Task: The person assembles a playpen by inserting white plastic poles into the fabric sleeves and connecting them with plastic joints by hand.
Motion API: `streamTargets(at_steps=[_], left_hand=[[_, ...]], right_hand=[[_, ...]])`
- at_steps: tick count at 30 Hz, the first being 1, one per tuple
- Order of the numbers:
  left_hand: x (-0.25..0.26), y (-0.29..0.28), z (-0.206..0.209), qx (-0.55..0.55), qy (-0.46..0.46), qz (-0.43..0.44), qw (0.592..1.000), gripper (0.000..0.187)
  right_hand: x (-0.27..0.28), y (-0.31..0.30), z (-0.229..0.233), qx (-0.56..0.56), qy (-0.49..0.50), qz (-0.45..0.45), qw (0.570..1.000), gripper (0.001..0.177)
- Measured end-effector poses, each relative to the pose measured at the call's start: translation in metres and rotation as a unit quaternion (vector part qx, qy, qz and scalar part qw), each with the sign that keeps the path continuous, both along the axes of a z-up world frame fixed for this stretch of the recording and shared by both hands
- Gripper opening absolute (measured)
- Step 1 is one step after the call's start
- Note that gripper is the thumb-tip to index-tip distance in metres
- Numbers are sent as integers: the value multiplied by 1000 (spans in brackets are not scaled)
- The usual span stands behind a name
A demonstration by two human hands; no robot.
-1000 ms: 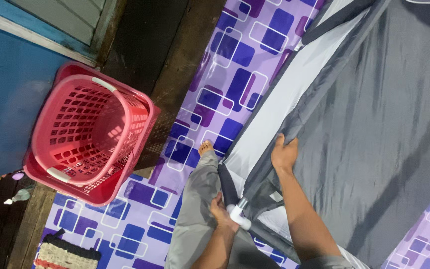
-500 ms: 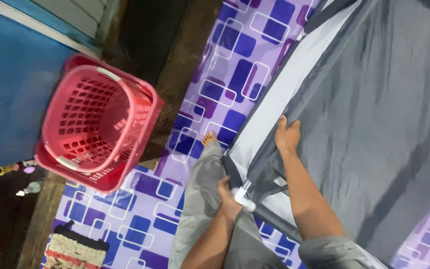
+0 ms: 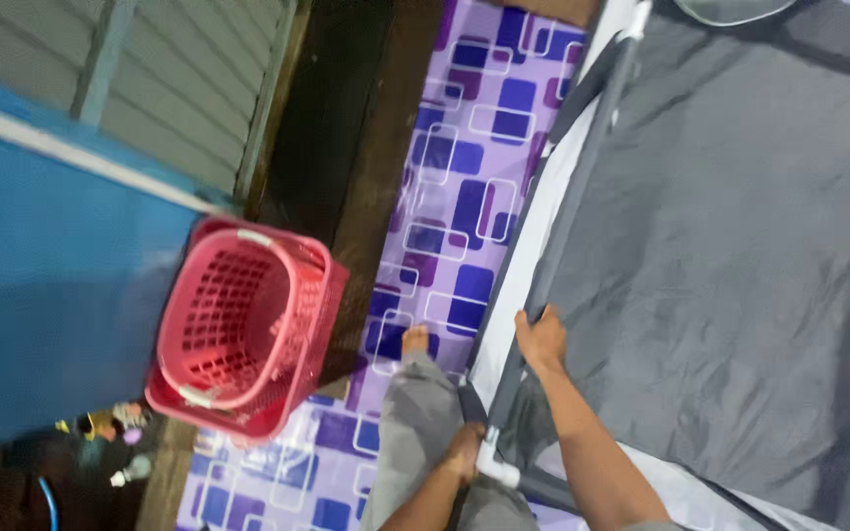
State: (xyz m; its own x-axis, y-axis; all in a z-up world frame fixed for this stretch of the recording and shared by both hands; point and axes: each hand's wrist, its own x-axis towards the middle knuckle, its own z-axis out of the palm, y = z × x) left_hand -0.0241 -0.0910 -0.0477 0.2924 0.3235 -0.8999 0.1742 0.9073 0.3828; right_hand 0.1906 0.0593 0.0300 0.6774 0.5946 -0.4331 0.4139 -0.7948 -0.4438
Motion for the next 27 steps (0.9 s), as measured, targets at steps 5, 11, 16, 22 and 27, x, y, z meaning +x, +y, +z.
streamTargets(at_steps=[5,11,16,22,27], left_hand=[[-22,4,14,27,51,-290,955,31],[-52,93,31,134,82,-466,871,32],[-86,203,32,254,125,-520,806,32],[-130,350,49,325,206,-513,767,31],[-105,432,60,387,206,-523,731,33]], right_hand=[[-18,-36,-5,18,20,-6,1000,51],[-34,-54,-11,-27,27,-37,999,53],[-41,-52,-24,-71,39,-90,993,54],[-91,-86,4,69,76,-289,952,56],[-149,-130,54,-25,-8,-465,885,50]])
